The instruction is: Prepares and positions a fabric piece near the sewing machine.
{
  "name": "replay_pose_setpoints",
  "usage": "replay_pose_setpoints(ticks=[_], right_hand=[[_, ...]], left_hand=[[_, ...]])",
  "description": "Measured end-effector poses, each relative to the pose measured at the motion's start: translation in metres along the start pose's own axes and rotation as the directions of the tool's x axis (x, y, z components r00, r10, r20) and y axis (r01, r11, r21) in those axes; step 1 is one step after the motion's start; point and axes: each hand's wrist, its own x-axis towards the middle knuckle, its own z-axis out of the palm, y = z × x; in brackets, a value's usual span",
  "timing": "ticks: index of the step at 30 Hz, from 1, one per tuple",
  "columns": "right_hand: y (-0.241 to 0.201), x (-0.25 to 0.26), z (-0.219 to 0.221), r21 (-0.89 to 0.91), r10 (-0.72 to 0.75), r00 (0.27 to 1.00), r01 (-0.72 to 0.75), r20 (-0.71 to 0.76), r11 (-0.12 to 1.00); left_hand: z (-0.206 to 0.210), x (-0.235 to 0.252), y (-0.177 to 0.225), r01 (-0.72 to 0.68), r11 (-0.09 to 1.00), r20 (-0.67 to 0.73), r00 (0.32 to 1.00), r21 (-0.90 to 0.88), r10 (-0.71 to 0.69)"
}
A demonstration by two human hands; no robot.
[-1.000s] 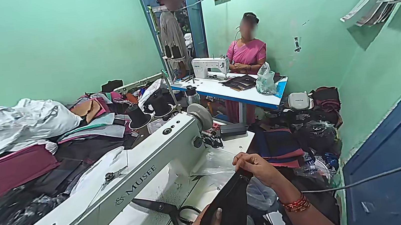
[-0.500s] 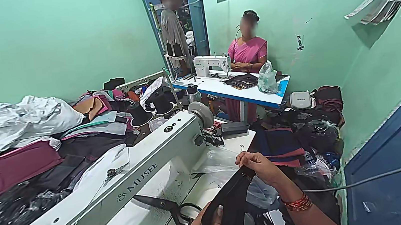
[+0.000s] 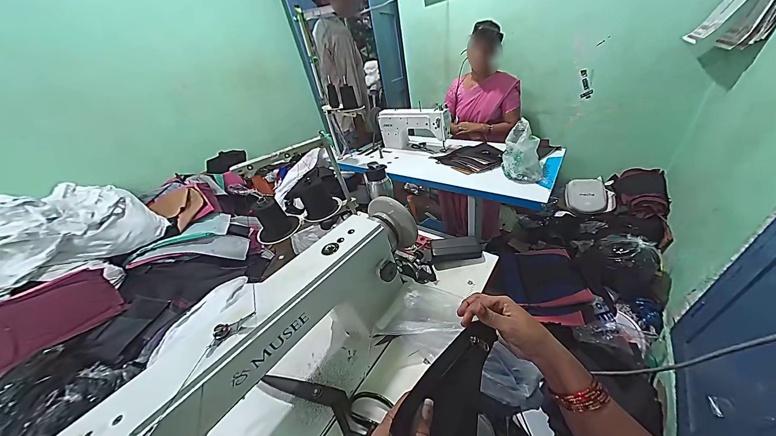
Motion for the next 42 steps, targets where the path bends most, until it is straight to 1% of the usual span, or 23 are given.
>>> replay_pose_setpoints(ticks=[4, 13, 16, 20, 23, 33, 42], right_hand=[[-0.0011, 0.0002, 0.0009, -0.002, 0.032, 0.999, -0.032, -0.017, 0.999], [-0.0014, 0.0012, 0.0015, 0.019, 0.013, 1.0, -0.013, -0.017, 1.0], [0.0002, 0.0007, 0.0034, 0.007, -0.01, 0.997, 0.011, -0.081, 1.0], [0.0016, -0.0002, 0.0027, -0.088, -0.05, 0.977, 0.032, -0.208, 0.996], [-0.0007, -0.0019, 0.0029, -0.073, -0.05, 0.969, 0.033, -0.243, 0.997], [0.0008, -0.0057, 0.0017, -0.05, -0.023, 0.975, 0.012, -0.221, 0.999], [0.0041, -0.0061, 0.0013, -0.03, -0.033, 0.984, 0.028, -0.174, 0.999]], left_hand=[[0.0001, 0.0005, -0.0004, -0.008, 1.0, -0.006, 1.0, 0.01, 0.008], [-0.0014, 0.0001, -0.0023, -0.021, 1.0, -0.002, 1.0, 0.002, 0.021], [-0.0017, -0.0003, -0.0015, -0.02, 1.0, -0.012, 1.0, 0.005, 0.02], [-0.0021, -0.0003, -0.0018, -0.028, 1.0, -0.022, 0.999, -0.003, 0.028], [-0.0019, -0.0005, -0.0017, -0.025, 1.0, -0.022, 0.999, -0.015, 0.025], [0.0003, -0.001, -0.0018, -0.026, 0.999, -0.014, 1.0, -0.021, 0.025], [0.0013, -0.0014, -0.0021, -0.037, 0.999, -0.014, 0.999, -0.024, 0.036]])
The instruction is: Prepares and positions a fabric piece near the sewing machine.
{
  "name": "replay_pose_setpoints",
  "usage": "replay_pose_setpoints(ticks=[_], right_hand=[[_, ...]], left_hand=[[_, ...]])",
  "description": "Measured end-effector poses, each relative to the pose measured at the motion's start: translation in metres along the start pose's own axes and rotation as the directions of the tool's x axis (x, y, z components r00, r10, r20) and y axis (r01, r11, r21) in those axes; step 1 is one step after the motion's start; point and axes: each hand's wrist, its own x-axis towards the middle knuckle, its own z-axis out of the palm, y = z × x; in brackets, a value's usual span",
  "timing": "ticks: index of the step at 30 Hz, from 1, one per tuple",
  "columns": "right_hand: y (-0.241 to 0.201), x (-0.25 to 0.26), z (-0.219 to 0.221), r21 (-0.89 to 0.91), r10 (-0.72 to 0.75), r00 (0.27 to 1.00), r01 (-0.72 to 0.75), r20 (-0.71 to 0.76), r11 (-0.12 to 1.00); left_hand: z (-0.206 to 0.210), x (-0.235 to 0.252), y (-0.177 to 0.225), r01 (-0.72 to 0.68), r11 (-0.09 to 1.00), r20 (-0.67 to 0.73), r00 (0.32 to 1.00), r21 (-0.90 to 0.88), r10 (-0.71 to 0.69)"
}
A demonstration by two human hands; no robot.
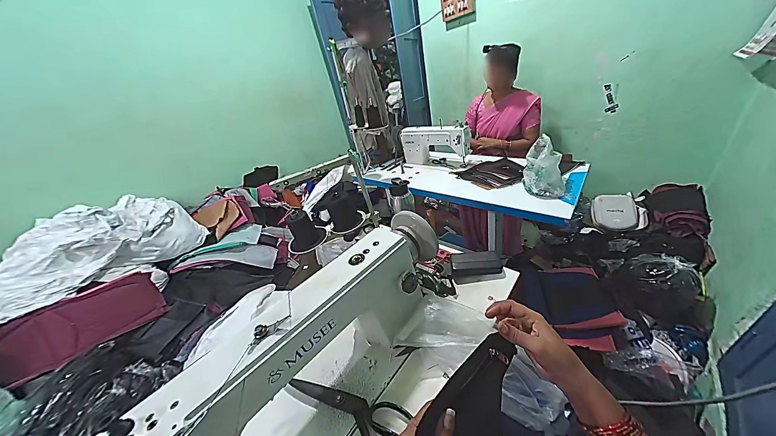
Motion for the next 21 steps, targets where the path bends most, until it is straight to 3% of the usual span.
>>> replay_pose_setpoints(ticks=[11, 21], right_hand=[[0.0033, -0.0001, -0.0038, -0.111, -0.083, 0.975, 0.108, 0.208, 0.988], [0.0038, -0.0015, -0.0007, -0.068, -0.083, 0.973, 0.1, 0.214, 0.993]], left_hand=[[0.0008, -0.001, -0.0009, 0.002, 1.0, 0.001, 1.0, 0.009, -0.002], [0.0008, -0.0016, -0.0006, 0.008, 1.0, -0.01, 1.0, 0.016, -0.008]])
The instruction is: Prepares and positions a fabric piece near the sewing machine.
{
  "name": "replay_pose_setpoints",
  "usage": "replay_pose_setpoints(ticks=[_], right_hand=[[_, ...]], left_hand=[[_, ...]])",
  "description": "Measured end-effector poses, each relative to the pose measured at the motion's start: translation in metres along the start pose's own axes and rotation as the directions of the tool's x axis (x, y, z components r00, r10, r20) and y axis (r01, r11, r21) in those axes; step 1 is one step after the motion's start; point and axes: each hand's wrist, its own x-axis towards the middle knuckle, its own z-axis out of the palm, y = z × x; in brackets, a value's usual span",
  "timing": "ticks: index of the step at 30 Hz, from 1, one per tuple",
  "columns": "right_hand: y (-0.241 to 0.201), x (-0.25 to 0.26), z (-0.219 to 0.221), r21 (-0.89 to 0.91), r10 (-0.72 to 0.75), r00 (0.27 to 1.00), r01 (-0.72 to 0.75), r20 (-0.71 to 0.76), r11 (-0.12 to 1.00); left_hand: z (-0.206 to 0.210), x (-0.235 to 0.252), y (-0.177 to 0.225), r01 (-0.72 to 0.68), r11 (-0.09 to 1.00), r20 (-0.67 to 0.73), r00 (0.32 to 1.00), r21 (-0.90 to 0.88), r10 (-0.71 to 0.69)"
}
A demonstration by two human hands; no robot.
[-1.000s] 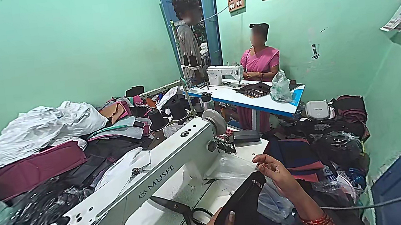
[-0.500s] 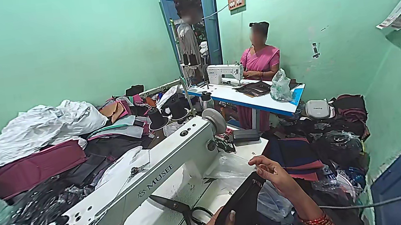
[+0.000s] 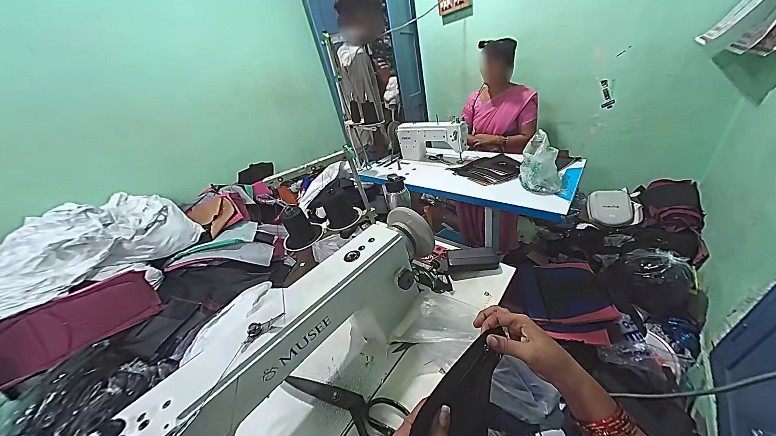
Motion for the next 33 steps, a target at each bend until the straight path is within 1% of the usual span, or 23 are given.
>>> replay_pose_setpoints(ticks=[5, 15, 18, 21, 23, 26, 29, 33], right_hand=[[0.0, 0.0, 0.001, 0.028, 0.0, 1.0, 0.0, 0.0, 1.0], [0.0, 0.001, 0.001, 0.027, 0.005, 1.0, -0.005, 0.006, 1.0], [0.0, 0.001, 0.001, 0.053, 0.015, 1.0, -0.016, 0.011, 0.998], [-0.002, 0.003, 0.003, 0.104, 0.064, 0.998, -0.063, -0.003, 0.993], [-0.005, 0.007, 0.003, 0.136, 0.095, 0.995, -0.092, -0.016, 0.986], [-0.014, 0.009, 0.007, 0.165, 0.214, 0.976, -0.207, -0.03, 0.964], [-0.018, 0.014, 0.005, 0.262, 0.339, 0.941, -0.328, 0.0, 0.908], [-0.015, 0.015, 0.003, 0.487, 0.451, 0.89, -0.422, 0.064, 0.765]], left_hand=[[-0.001, 0.0, 0.0, -0.003, 1.0, -0.004, 1.0, -0.008, 0.003], [-0.001, 0.0, 0.001, 0.008, 1.0, -0.008, 1.0, -0.012, -0.008], [0.0, -0.001, 0.002, 0.031, 0.999, -0.021, 0.999, -0.013, -0.031], [0.001, 0.001, 0.003, 0.087, 0.996, -0.05, 0.995, -0.03, -0.089], [0.003, 0.005, 0.005, 0.155, 0.985, -0.088, 0.983, -0.069, -0.161], [0.005, 0.008, 0.004, 0.266, 0.95, -0.159, 0.944, -0.161, -0.291], [0.007, 0.014, 0.003, 0.331, 0.914, -0.18, 0.909, -0.235, -0.375], [0.009, 0.02, 0.007, 0.413, 0.872, -0.195, 0.863, -0.263, -0.467]])
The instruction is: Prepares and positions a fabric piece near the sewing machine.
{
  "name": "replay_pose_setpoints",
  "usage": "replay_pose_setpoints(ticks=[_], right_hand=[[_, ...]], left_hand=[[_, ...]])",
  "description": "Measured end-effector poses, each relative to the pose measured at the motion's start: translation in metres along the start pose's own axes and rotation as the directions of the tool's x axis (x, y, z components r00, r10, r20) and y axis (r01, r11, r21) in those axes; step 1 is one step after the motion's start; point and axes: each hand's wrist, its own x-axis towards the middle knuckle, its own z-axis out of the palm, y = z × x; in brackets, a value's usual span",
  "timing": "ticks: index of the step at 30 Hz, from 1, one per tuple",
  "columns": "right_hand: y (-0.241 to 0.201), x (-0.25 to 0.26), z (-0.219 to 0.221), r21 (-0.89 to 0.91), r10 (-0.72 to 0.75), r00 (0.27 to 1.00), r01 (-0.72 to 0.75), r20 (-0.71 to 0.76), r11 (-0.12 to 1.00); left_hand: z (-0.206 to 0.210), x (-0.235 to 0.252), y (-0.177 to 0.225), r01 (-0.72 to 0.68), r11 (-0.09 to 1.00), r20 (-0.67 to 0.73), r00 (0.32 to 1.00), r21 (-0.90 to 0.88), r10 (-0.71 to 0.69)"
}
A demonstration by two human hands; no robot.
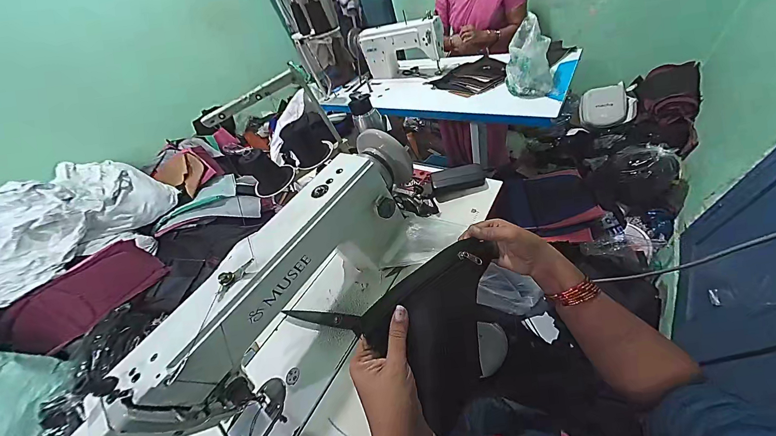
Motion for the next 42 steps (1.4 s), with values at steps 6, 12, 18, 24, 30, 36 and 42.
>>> replay_pose_setpoints(ticks=[6, 12, 18, 24, 30, 36, 42], right_hand=[[0.005, 0.004, -0.01, 0.034, 0.018, 0.996, -0.021, 0.092, 0.999], [-0.001, 0.014, -0.021, -0.024, -0.044, 0.978, 0.05, 0.203, 0.998], [-0.017, 0.018, -0.017, -0.394, -0.409, 0.912, 0.366, -0.028, 0.843], [-0.023, -0.007, 0.014, -0.937, -0.784, 0.605, 0.336, 0.139, 0.094], [-0.017, -0.014, 0.022, -0.95, -0.559, 0.824, 0.238, 0.089, 0.2], [-0.02, -0.012, 0.03, -0.934, -0.48, 0.872, 0.245, 0.095, 0.26], [-0.021, -0.014, 0.035, -0.92, -0.506, 0.855, 0.28, 0.111, 0.272]], left_hand=[[0.003, 0.002, -0.003, -0.001, 1.0, -0.002, 1.0, 0.005, 0.001], [0.009, 0.0, -0.004, -0.059, 0.998, 0.037, 0.998, 0.03, 0.058], [0.015, 0.014, -0.005, -0.389, 0.91, 0.164, 0.916, 0.14, 0.367], [0.019, 0.031, 0.002, -0.683, 0.687, 0.236, 0.73, 0.247, 0.641], [0.02, 0.033, 0.001, -0.781, 0.558, 0.269, 0.622, 0.282, 0.735], [0.018, 0.03, -0.003, -0.792, 0.531, 0.28, 0.606, 0.303, 0.745], [0.019, 0.028, -0.005, -0.8, 0.514, 0.288, 0.594, 0.31, 0.751]])
